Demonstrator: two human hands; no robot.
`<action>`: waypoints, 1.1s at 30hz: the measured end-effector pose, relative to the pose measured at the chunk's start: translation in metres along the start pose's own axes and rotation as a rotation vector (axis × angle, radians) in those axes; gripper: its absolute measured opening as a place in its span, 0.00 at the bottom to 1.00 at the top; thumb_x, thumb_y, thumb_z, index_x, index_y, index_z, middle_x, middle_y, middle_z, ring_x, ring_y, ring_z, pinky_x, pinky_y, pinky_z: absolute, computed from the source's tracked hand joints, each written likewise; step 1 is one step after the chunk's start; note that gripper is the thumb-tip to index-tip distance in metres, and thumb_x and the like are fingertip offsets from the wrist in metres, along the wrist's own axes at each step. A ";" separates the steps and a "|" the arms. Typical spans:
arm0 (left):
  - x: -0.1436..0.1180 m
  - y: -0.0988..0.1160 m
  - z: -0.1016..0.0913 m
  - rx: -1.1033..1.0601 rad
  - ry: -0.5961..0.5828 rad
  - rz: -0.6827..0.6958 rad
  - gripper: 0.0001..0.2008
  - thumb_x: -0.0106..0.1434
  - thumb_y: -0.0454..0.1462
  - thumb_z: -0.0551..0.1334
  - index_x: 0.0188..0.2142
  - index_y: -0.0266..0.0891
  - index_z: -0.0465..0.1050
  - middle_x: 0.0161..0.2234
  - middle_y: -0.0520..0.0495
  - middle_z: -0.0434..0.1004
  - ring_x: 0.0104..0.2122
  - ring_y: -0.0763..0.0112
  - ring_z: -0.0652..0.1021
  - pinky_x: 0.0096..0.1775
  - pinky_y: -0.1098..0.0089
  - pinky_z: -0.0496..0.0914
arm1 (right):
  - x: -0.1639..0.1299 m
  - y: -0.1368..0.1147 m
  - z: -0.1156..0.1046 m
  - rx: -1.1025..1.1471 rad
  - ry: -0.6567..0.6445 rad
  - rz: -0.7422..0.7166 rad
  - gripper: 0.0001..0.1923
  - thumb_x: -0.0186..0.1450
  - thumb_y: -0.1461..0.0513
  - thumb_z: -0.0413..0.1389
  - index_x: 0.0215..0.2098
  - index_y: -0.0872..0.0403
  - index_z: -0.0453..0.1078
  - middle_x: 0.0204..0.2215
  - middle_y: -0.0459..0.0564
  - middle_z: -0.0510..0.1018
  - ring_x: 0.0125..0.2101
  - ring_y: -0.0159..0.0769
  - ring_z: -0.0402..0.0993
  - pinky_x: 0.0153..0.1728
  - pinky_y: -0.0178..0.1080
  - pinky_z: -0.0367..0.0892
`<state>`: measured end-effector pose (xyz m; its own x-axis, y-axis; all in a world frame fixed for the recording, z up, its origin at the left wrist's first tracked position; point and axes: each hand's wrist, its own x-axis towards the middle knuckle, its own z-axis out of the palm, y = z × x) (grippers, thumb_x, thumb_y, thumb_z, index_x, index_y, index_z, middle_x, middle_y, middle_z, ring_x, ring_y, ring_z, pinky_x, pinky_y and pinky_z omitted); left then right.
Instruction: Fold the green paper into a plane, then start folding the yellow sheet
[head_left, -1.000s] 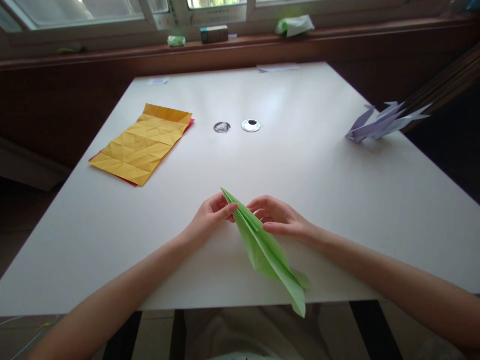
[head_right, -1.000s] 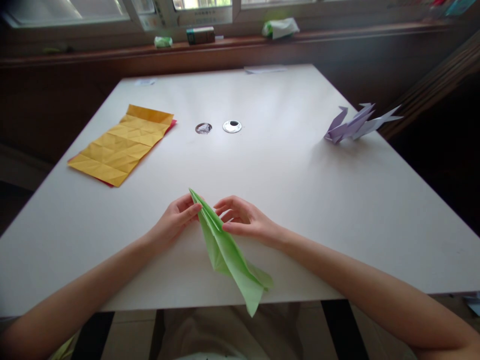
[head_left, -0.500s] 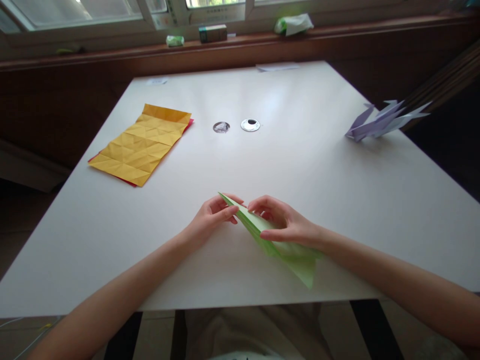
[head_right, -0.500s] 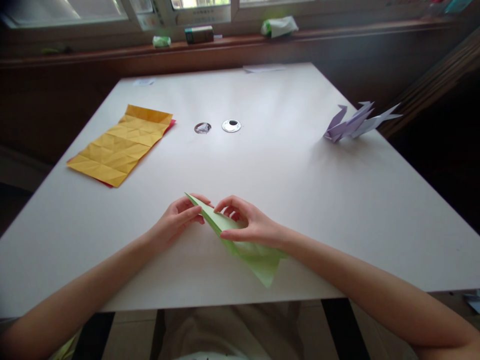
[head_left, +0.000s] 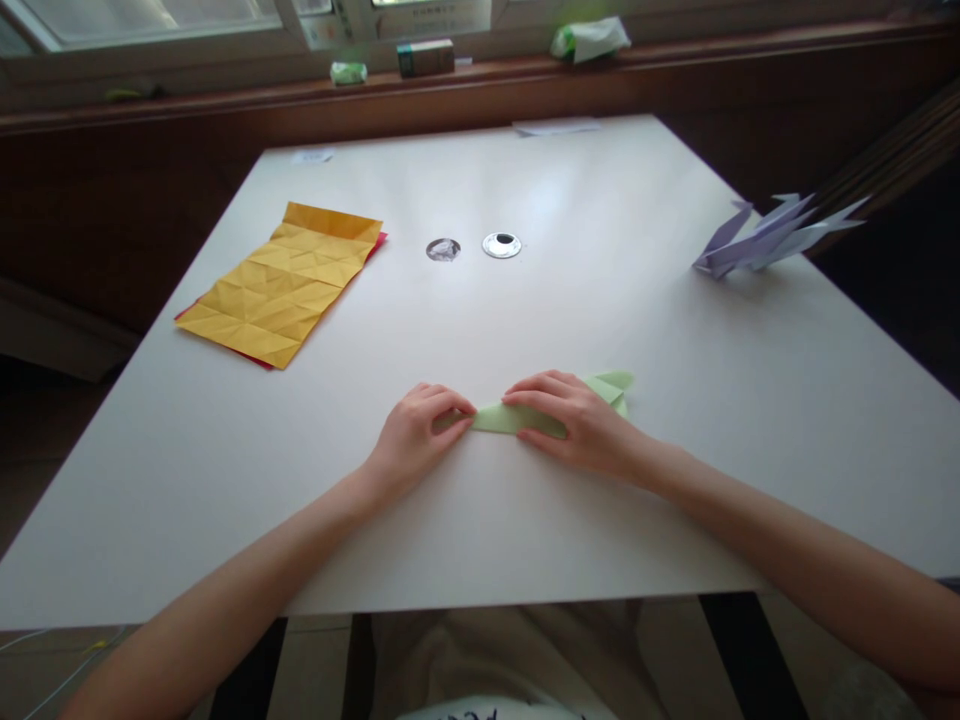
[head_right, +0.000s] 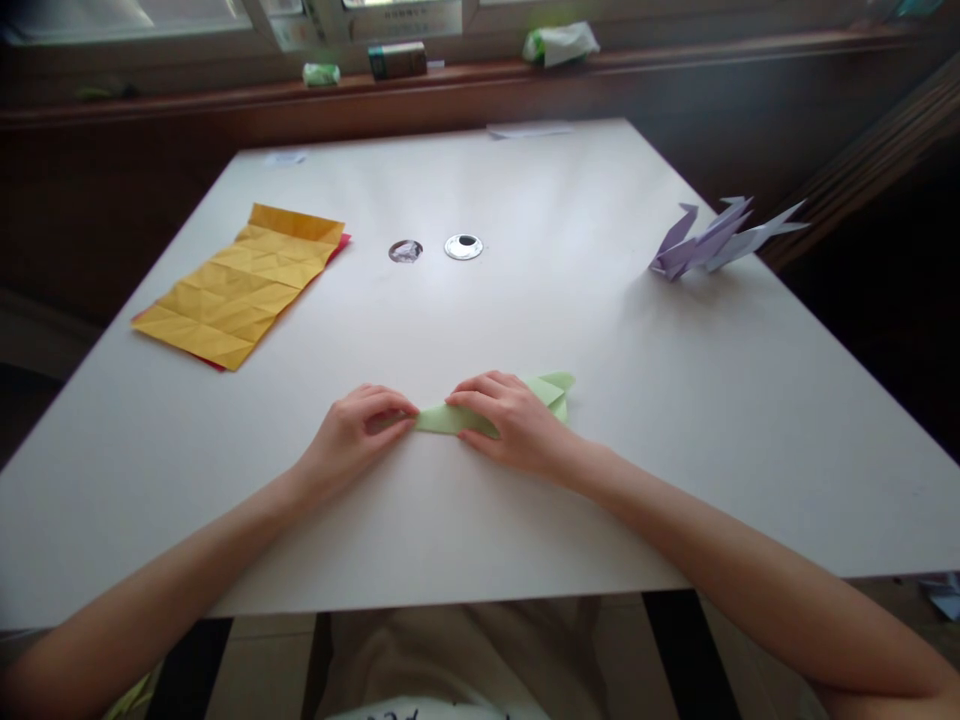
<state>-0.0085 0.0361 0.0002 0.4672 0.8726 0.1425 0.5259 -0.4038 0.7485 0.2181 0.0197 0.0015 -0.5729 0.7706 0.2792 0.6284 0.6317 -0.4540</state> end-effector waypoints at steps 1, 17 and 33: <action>0.000 0.000 0.001 0.050 0.005 0.024 0.05 0.57 0.32 0.60 0.32 0.40 0.73 0.32 0.51 0.73 0.36 0.70 0.71 0.39 0.68 0.67 | 0.000 0.001 0.000 0.000 0.002 0.000 0.13 0.58 0.64 0.55 0.43 0.54 0.66 0.40 0.52 0.73 0.41 0.39 0.67 0.43 0.43 0.63; -0.003 -0.003 0.009 0.084 0.032 0.045 0.05 0.58 0.33 0.59 0.35 0.42 0.73 0.32 0.50 0.70 0.35 0.71 0.71 0.37 0.70 0.69 | 0.001 -0.001 0.007 -0.049 0.191 0.007 0.07 0.62 0.67 0.51 0.35 0.53 0.69 0.32 0.48 0.77 0.35 0.34 0.70 0.38 0.40 0.63; 0.001 -0.007 -0.005 0.228 -0.121 0.248 0.07 0.62 0.31 0.55 0.35 0.40 0.71 0.33 0.50 0.71 0.35 0.73 0.71 0.37 0.73 0.66 | -0.005 -0.012 0.005 -0.360 0.145 -0.168 0.09 0.60 0.71 0.49 0.32 0.56 0.70 0.27 0.49 0.72 0.28 0.32 0.65 0.26 0.34 0.61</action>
<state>-0.0153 0.0416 -0.0019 0.6744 0.7068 0.2136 0.5243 -0.6621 0.5354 0.2103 0.0081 0.0011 -0.6193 0.6417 0.4524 0.6907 0.7193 -0.0747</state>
